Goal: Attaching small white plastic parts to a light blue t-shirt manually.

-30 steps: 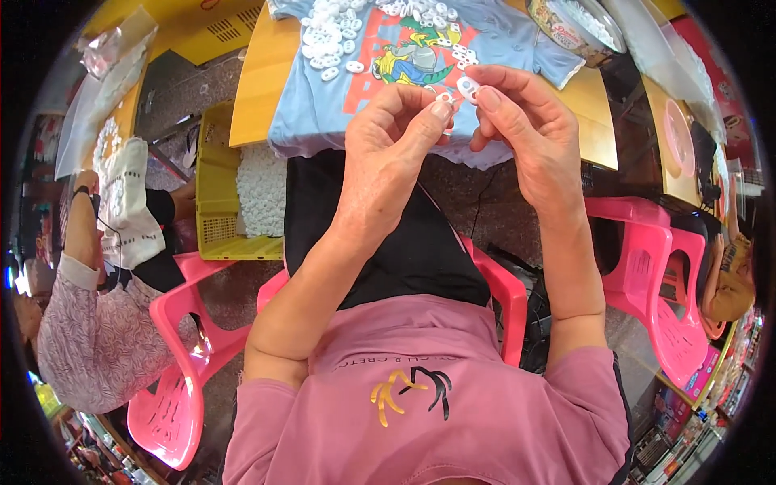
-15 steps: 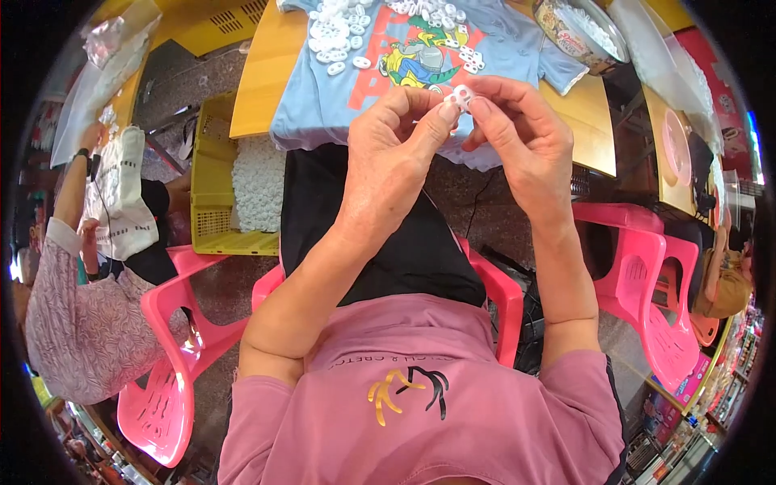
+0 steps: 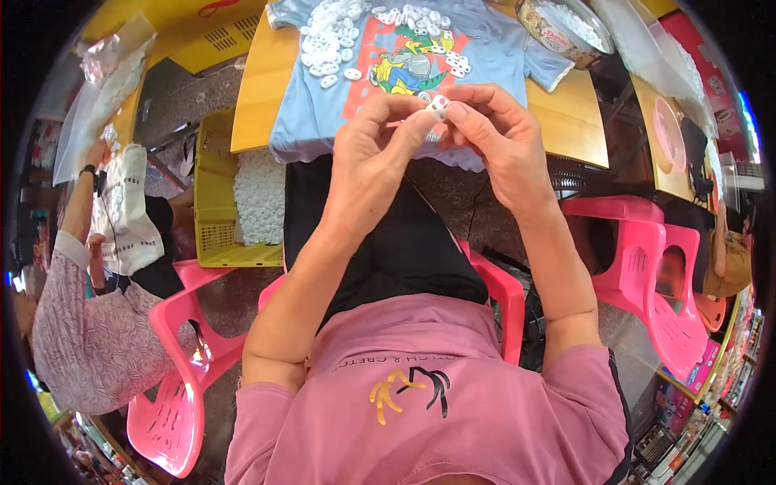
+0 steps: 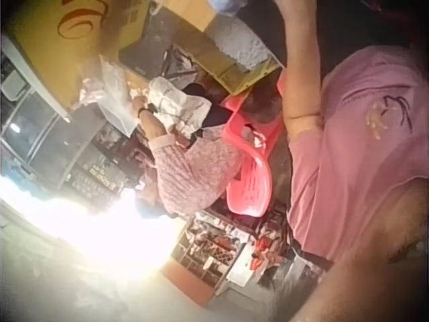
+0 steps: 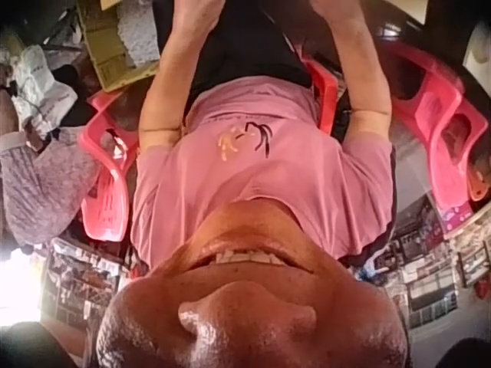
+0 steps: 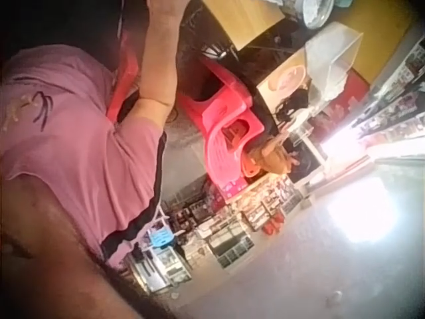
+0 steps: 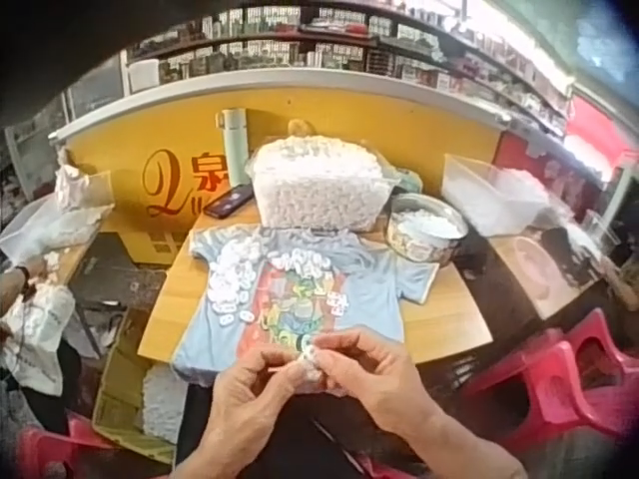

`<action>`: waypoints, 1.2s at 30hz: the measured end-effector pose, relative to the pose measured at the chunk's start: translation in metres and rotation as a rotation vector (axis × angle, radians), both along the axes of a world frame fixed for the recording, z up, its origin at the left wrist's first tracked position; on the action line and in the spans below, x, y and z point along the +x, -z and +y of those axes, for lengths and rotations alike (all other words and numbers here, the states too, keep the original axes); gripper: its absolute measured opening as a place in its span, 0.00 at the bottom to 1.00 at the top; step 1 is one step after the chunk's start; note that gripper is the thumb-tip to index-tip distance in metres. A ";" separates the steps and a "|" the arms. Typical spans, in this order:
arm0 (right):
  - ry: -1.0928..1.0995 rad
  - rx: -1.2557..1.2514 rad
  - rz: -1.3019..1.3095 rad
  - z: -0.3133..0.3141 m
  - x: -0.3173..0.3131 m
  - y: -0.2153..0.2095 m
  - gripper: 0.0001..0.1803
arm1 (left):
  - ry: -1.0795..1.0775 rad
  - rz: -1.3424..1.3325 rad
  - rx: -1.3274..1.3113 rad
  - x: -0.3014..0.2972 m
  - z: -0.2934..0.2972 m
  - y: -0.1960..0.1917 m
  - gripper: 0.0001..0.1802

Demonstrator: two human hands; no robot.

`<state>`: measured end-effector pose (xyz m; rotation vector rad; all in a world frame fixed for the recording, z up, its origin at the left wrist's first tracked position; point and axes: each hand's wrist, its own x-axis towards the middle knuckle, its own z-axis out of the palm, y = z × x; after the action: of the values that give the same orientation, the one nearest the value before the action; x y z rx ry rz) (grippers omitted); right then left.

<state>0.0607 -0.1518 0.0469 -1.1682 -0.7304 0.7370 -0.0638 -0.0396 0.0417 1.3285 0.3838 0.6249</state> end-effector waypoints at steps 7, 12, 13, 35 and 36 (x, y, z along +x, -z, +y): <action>-0.052 0.063 0.358 0.006 -0.029 -0.021 0.34 | 0.106 -0.234 0.203 -0.006 0.002 0.019 0.20; -0.148 0.114 0.499 0.006 -0.045 -0.014 0.37 | 0.217 -0.392 0.123 -0.011 0.000 0.019 0.26; -0.174 0.131 0.509 0.007 -0.049 -0.015 0.38 | 0.248 -0.374 0.065 -0.017 -0.001 0.016 0.28; -0.345 0.136 0.465 0.037 -0.088 -0.016 0.40 | 0.088 -0.386 -0.180 -0.073 0.018 0.013 0.20; -0.351 0.135 0.468 0.039 -0.082 -0.011 0.40 | 0.082 -0.384 -0.179 -0.080 0.027 0.014 0.20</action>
<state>-0.0214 -0.1131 0.0578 -0.7093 -0.5808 1.1872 -0.1435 -0.0125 0.0278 1.0207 0.0695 0.7415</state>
